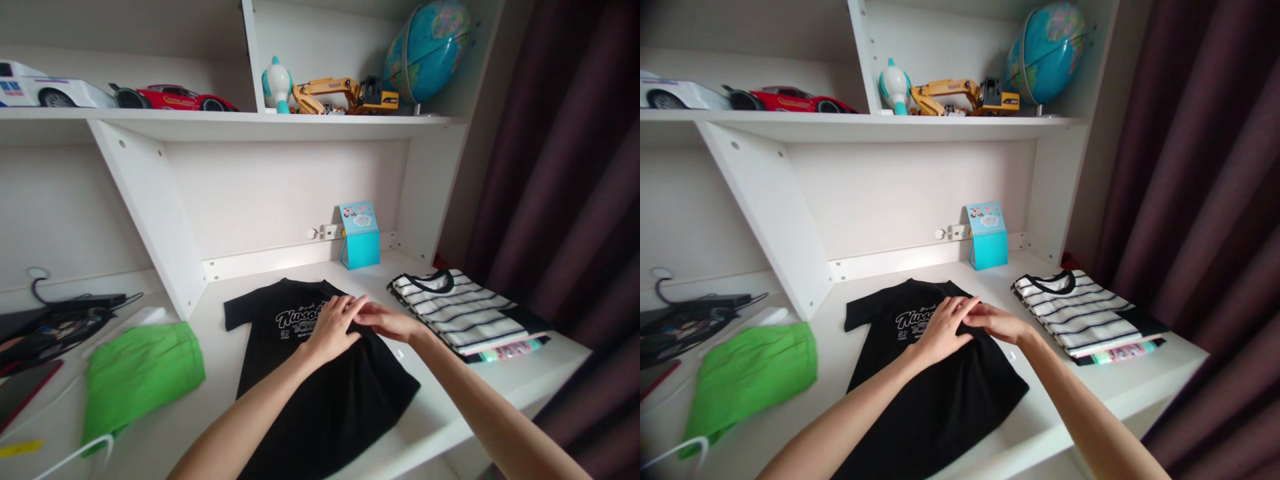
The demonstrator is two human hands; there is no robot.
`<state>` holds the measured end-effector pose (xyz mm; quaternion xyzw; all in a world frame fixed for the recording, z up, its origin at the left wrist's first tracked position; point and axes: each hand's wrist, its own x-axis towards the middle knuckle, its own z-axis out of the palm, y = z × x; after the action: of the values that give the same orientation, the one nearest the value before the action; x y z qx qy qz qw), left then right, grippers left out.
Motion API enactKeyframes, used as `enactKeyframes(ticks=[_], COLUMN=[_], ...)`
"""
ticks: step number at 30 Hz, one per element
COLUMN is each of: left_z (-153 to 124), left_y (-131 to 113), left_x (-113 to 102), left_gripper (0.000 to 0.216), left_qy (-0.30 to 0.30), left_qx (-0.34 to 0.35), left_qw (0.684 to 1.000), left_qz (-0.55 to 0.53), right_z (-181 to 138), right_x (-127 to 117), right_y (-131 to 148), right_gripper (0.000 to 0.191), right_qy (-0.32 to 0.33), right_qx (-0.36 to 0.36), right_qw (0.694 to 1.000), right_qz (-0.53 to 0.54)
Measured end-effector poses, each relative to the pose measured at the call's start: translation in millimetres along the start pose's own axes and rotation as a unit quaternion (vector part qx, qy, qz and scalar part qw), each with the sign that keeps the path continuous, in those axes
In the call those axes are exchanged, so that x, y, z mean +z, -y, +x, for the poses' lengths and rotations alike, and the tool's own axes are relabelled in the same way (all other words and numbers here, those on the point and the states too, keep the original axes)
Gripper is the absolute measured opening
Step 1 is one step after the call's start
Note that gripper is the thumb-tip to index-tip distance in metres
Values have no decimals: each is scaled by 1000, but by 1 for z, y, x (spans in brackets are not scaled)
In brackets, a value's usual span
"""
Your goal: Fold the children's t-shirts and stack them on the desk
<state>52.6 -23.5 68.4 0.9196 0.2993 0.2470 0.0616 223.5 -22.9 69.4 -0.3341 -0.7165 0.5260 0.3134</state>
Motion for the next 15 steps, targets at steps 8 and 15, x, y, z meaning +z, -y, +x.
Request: enactKeyframes(ticks=[8, 15], left_z=[31, 64], left_y=[18, 3], left_x=[-53, -117], left_gripper=[22, 22], left_qy=[-85, -247], left_qx=[-101, -94], left_qw=[991, 961], left_qz=[-20, -84], right_z=[-49, -27], right_x=[2, 93], right_y=[8, 12], right_gripper=[55, 50], right_qy=[-154, -160], right_qx=[23, 36], right_qw=[981, 986], right_qz=[116, 43])
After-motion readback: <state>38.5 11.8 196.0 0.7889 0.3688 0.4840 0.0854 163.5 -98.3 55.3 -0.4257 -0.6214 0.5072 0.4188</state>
